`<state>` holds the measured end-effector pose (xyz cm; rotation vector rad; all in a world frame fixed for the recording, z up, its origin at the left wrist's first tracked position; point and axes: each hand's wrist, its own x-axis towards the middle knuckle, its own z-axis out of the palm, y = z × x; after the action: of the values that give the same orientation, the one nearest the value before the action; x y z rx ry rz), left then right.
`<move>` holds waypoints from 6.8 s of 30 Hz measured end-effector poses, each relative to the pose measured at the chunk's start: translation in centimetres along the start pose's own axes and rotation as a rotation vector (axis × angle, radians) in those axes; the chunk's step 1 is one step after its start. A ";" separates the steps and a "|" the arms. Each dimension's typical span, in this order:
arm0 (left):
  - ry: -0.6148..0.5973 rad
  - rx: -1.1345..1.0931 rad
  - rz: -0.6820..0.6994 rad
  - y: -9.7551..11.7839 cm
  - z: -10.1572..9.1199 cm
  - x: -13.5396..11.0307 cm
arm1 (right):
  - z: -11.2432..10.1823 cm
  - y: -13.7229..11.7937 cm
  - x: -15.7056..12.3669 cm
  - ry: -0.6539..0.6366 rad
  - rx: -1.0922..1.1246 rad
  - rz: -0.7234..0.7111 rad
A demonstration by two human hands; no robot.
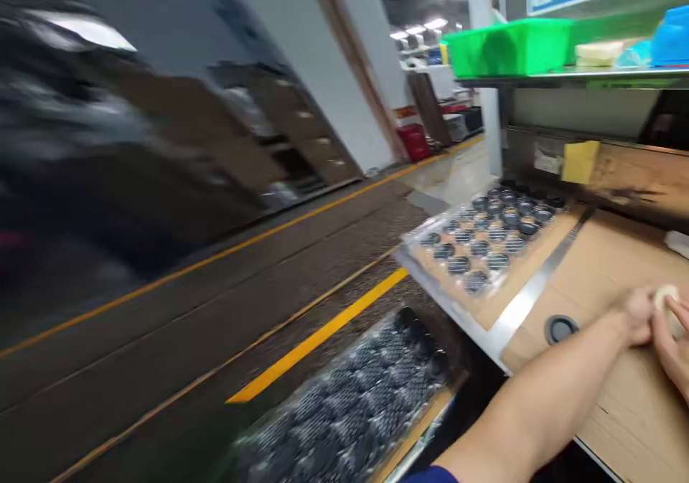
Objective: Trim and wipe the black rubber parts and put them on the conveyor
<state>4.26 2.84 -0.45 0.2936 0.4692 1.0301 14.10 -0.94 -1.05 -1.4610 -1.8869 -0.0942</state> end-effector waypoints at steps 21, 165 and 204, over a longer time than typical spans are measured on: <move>0.072 -0.308 0.027 2.1 0.8 -3.7 | -5.3 -0.6 2.1 -0.095 0.936 0.579; 0.064 1.954 1.805 7.9 -1.9 -11.8 | -4.0 6.4 0.7 -0.169 -0.134 0.554; 0.474 1.975 0.518 12.8 -5.6 -3.9 | -3.7 5.8 0.7 -0.205 -0.162 0.557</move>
<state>-9.86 5.75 1.32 2.0111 1.8362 0.7658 20.84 -0.07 -0.04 -2.1239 -1.5826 0.1777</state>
